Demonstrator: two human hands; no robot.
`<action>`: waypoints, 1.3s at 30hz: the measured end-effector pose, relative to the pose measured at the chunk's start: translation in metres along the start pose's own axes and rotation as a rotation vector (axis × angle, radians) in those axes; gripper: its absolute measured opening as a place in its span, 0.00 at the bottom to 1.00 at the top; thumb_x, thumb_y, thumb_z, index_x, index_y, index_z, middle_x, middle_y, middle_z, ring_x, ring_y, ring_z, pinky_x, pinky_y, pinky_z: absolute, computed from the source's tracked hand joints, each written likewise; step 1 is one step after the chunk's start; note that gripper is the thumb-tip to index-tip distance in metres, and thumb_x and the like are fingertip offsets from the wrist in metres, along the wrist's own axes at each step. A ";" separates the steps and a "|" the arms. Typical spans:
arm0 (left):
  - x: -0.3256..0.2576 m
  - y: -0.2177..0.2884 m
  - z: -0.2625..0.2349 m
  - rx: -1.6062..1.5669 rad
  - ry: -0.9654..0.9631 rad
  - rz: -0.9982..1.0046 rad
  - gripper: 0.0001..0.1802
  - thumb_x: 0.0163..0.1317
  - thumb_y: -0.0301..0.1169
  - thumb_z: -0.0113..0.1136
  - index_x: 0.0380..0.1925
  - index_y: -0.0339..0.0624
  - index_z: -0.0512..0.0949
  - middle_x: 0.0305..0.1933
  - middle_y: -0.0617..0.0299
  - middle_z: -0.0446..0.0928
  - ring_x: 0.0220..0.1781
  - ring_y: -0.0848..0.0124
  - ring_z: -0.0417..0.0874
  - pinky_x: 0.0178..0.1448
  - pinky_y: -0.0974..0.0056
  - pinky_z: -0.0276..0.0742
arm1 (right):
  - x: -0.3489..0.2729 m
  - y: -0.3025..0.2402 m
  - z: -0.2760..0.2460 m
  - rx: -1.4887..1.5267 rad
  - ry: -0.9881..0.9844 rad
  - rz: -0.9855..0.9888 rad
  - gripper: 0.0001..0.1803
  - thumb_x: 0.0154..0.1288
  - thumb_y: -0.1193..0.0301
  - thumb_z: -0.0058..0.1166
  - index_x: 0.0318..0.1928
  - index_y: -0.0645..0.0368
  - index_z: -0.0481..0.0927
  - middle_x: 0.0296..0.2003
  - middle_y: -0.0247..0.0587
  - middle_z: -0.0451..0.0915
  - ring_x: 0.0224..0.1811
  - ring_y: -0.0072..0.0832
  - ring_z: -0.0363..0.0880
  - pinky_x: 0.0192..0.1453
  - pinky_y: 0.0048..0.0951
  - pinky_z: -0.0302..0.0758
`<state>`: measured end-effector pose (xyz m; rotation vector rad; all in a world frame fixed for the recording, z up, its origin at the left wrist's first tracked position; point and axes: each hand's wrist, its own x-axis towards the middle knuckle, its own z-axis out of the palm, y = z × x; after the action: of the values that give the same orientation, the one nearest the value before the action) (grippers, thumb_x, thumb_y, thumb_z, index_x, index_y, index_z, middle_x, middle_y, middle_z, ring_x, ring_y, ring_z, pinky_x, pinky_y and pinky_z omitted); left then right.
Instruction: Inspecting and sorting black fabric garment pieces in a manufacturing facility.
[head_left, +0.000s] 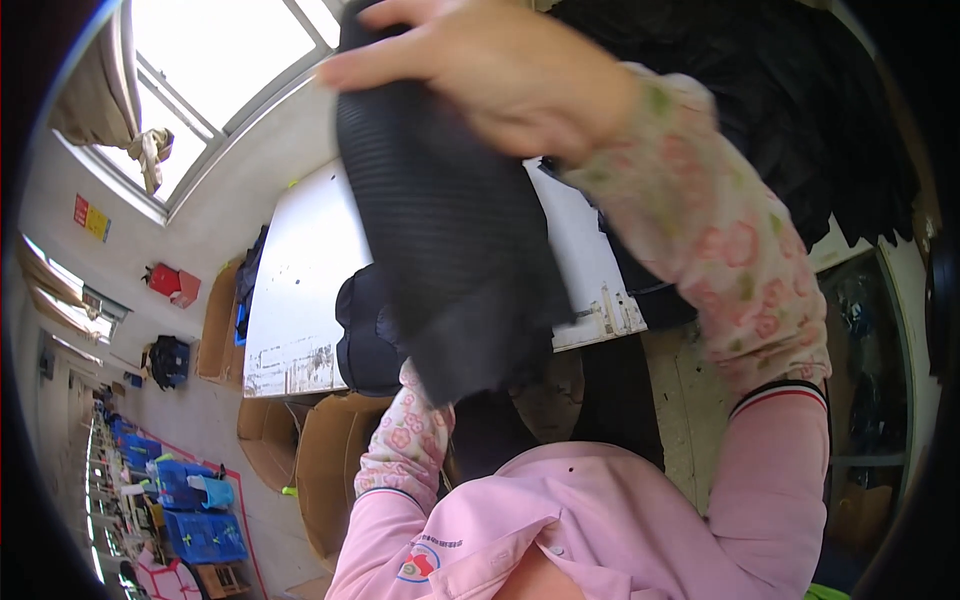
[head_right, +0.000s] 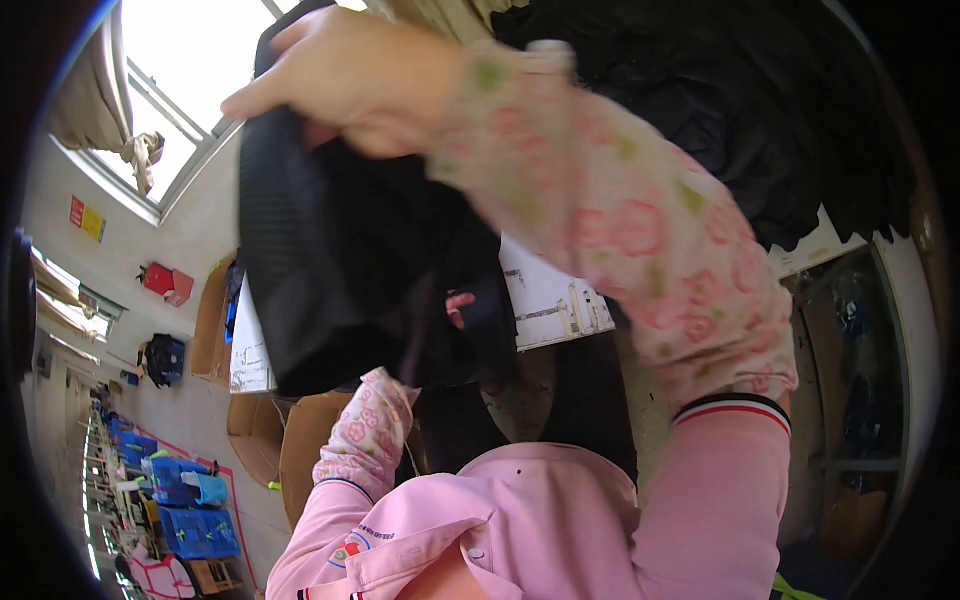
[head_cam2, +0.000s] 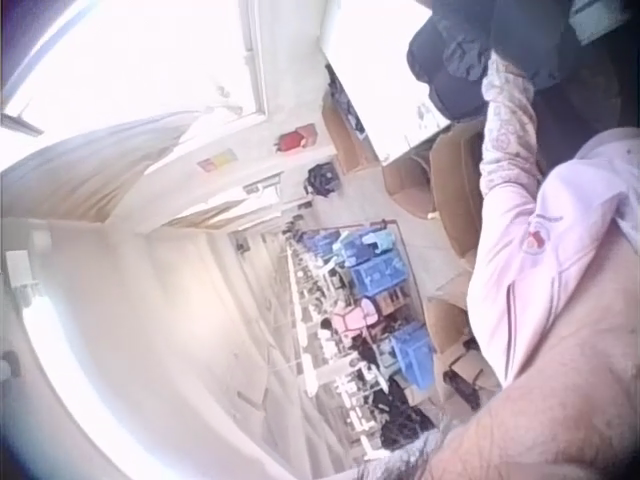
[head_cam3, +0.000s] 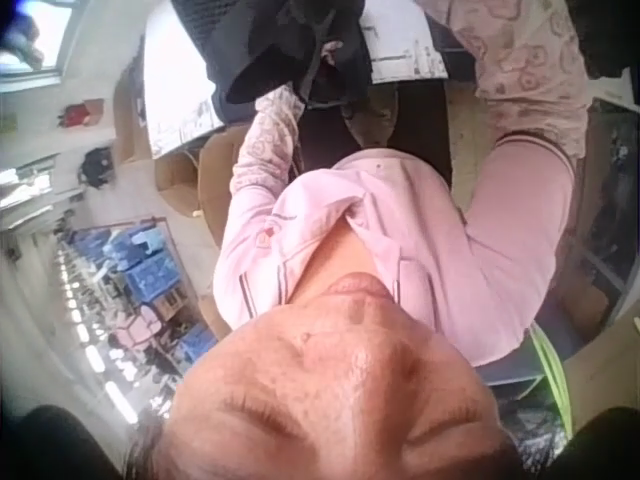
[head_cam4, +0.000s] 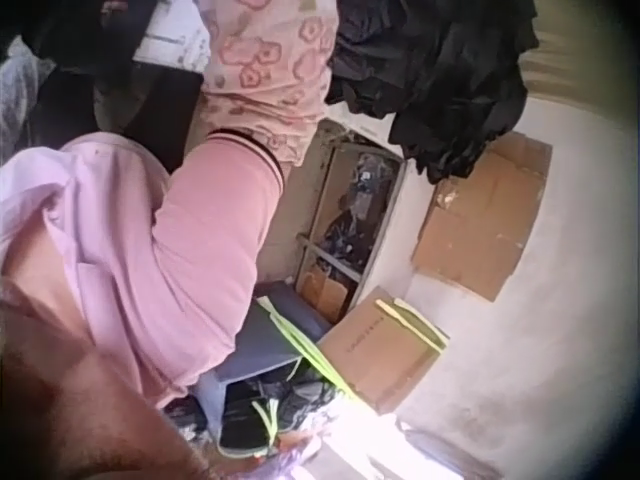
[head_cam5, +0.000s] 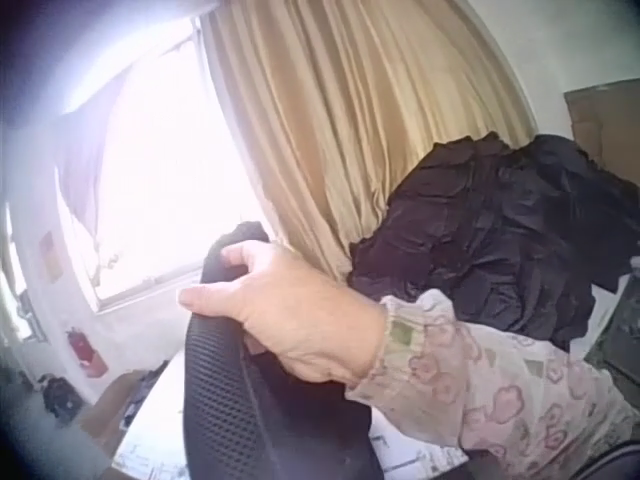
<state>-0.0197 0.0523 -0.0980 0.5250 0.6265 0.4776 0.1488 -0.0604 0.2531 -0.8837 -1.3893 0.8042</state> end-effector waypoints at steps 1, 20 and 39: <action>-0.007 -0.005 0.023 0.092 -0.177 -0.177 0.21 0.72 0.40 0.46 0.55 0.37 0.74 0.46 0.54 0.80 0.39 0.64 0.82 0.47 0.58 0.80 | 0.003 -0.003 0.012 -0.038 0.029 0.021 0.35 0.59 0.68 0.65 0.61 0.73 0.66 0.40 0.48 0.80 0.33 0.27 0.82 0.35 0.25 0.80; -0.115 0.205 -0.204 0.992 0.641 0.613 0.17 0.61 0.35 0.67 0.46 0.44 0.74 0.34 0.58 0.81 0.36 0.66 0.84 0.38 0.62 0.82 | -0.128 0.315 -0.008 0.007 0.366 0.273 0.35 0.52 0.71 0.68 0.58 0.64 0.65 0.44 0.52 0.78 0.42 0.30 0.79 0.47 0.31 0.77; -0.030 -0.049 -0.024 2.027 0.026 0.650 0.42 0.57 0.60 0.59 0.69 0.59 0.62 0.76 0.48 0.49 0.77 0.49 0.50 0.73 0.34 0.42 | -0.163 0.273 -0.246 -1.747 0.619 0.264 0.26 0.62 0.77 0.47 0.62 0.55 0.68 0.64 0.49 0.66 0.71 0.48 0.58 0.72 0.55 0.53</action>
<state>-0.0440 0.0051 -0.1310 2.6958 0.8008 0.2887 0.3993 -0.0891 -0.0607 -2.3707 -1.1576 -0.7806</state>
